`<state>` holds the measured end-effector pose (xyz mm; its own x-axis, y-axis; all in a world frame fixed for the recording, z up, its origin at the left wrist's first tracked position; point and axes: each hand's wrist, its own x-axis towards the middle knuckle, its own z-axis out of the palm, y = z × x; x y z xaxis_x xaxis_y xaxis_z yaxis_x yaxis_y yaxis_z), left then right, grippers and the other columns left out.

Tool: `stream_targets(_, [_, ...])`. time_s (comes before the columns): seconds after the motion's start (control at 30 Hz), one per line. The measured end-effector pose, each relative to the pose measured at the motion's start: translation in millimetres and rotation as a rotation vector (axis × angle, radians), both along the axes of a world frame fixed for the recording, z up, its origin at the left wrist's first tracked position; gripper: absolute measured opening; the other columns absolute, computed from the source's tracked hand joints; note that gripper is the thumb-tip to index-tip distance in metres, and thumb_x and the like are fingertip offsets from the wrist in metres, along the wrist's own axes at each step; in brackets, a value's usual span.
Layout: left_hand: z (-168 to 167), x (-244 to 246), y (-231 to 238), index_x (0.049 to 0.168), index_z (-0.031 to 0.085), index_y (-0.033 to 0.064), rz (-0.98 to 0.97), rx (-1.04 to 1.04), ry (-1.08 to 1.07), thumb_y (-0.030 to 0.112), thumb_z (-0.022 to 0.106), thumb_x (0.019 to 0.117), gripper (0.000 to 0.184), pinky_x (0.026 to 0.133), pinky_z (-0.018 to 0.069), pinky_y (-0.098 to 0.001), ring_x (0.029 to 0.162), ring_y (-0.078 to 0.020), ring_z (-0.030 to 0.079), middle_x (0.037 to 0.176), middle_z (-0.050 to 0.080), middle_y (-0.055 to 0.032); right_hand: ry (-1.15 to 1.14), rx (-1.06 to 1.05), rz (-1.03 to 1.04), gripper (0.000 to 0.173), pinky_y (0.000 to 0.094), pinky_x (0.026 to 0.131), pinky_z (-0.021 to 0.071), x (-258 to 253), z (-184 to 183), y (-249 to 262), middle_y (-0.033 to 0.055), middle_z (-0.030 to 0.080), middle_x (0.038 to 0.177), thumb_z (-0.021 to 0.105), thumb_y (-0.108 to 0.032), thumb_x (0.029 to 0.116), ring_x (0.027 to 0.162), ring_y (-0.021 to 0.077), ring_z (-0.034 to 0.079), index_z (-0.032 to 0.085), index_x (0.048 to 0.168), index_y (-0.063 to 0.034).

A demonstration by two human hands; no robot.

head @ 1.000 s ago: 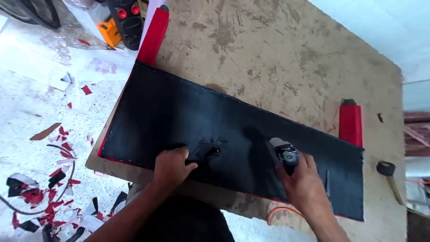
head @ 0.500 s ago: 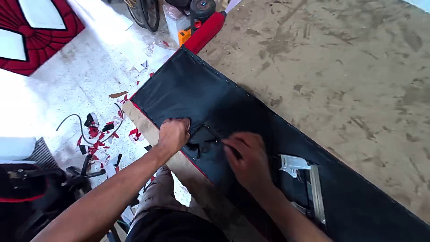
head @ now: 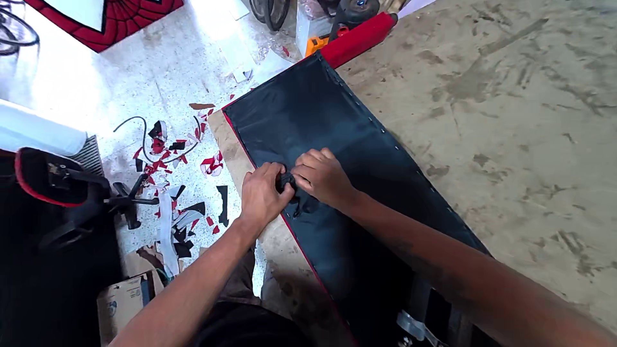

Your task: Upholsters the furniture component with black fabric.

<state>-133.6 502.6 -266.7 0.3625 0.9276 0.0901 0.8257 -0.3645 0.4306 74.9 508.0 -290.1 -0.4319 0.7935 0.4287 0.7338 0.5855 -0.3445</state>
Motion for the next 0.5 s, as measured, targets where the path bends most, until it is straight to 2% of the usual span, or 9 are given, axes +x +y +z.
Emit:
stream_targets(0.07, [-8, -7, 0, 0.115, 0.074, 0.0217, -0.026, 0.018, -0.036, 0.043, 0.064, 0.0971, 0.03, 0.082, 0.0539, -0.0424, 0.099, -0.0152, 0.066, 0.107, 0.07, 0.0022, 0.007, 0.007, 0.014, 0.015, 0.042, 0.082, 0.0466, 0, 1, -2, 0.0005, 0.069, 0.1, 0.061, -0.021, 0.0975, 0.099, 0.0199, 0.063, 0.075, 0.095, -0.0156])
stream_targets(0.17, [-17, -8, 4, 0.103, 0.079, 0.0188, -0.129, 0.139, -0.078, 0.031, 0.062, 0.1019, 0.021, 0.083, 0.0544, -0.0376, 0.094, -0.0148, 0.067, 0.097, 0.072, 0.0013, -0.026, -0.053, -0.024, 0.017, 0.0426, 0.083, 0.0466, 4, 9, -7, -0.0009, 0.068, 0.102, 0.059, -0.022, 0.0992, 0.103, 0.0203, 0.061, 0.075, 0.095, -0.0171])
stream_targets(0.23, [-17, -9, 9, 0.099, 0.079, 0.017, -0.187, 0.192, -0.073, 0.025, 0.063, 0.0997, 0.019, 0.081, 0.0547, -0.037, 0.088, -0.015, 0.068, 0.092, 0.072, 0.0005, -0.06, -0.105, -0.075, 0.015, 0.0474, 0.089, 0.0476, 17, 16, -10, -0.0011, 0.069, 0.111, 0.062, -0.027, 0.0983, 0.114, 0.0225, 0.06, 0.075, 0.102, -0.0204])
stream_targets(0.27, [-15, -10, 12, 0.098, 0.079, 0.0163, -0.212, 0.202, -0.057, 0.024, 0.062, 0.0986, 0.018, 0.079, 0.0544, -0.0375, 0.086, -0.0154, 0.068, 0.091, 0.072, 0.0, -0.091, -0.133, -0.08, 0.018, 0.0498, 0.091, 0.0473, 25, 17, -10, 0.0002, 0.067, 0.117, 0.067, -0.032, 0.0963, 0.118, 0.0247, 0.058, 0.074, 0.109, -0.0223])
stream_targets(0.3, [-13, -11, 14, 0.096, 0.078, 0.0155, -0.238, 0.202, -0.04, 0.023, 0.062, 0.098, 0.018, 0.078, 0.0542, -0.0379, 0.086, -0.0159, 0.068, 0.09, 0.072, -0.0004, -0.129, -0.157, -0.065, 0.027, 0.0517, 0.091, 0.0464, 31, 16, -8, 0.0024, 0.065, 0.121, 0.071, -0.036, 0.0927, 0.12, 0.0273, 0.057, 0.072, 0.117, -0.0234])
stream_targets(0.37, [-9, -12, 15, 0.096, 0.078, 0.0141, -0.296, 0.2, -0.03, 0.021, 0.062, 0.0981, 0.018, 0.077, 0.0545, -0.0381, 0.085, -0.0171, 0.068, 0.09, 0.072, -0.0015, -0.203, -0.169, 0.005, 0.037, 0.0526, 0.09, 0.0462, 35, 13, -2, 0.0047, 0.063, 0.118, 0.077, -0.037, 0.0883, 0.115, 0.0295, 0.057, 0.07, 0.122, -0.0233])
stream_targets(0.5, [-7, -14, 14, 0.097, 0.076, 0.0113, -0.38, 0.187, 0.001, 0.017, 0.061, 0.0981, 0.016, 0.08, 0.0565, -0.0379, 0.088, -0.0207, 0.066, 0.091, 0.068, -0.0038, -0.274, -0.116, 0.132, 0.02, 0.0478, 0.083, 0.0433, 30, 9, 19, 0.0036, 0.063, 0.107, 0.067, -0.032, 0.0965, 0.104, 0.0268, 0.058, 0.07, 0.112, -0.0189])
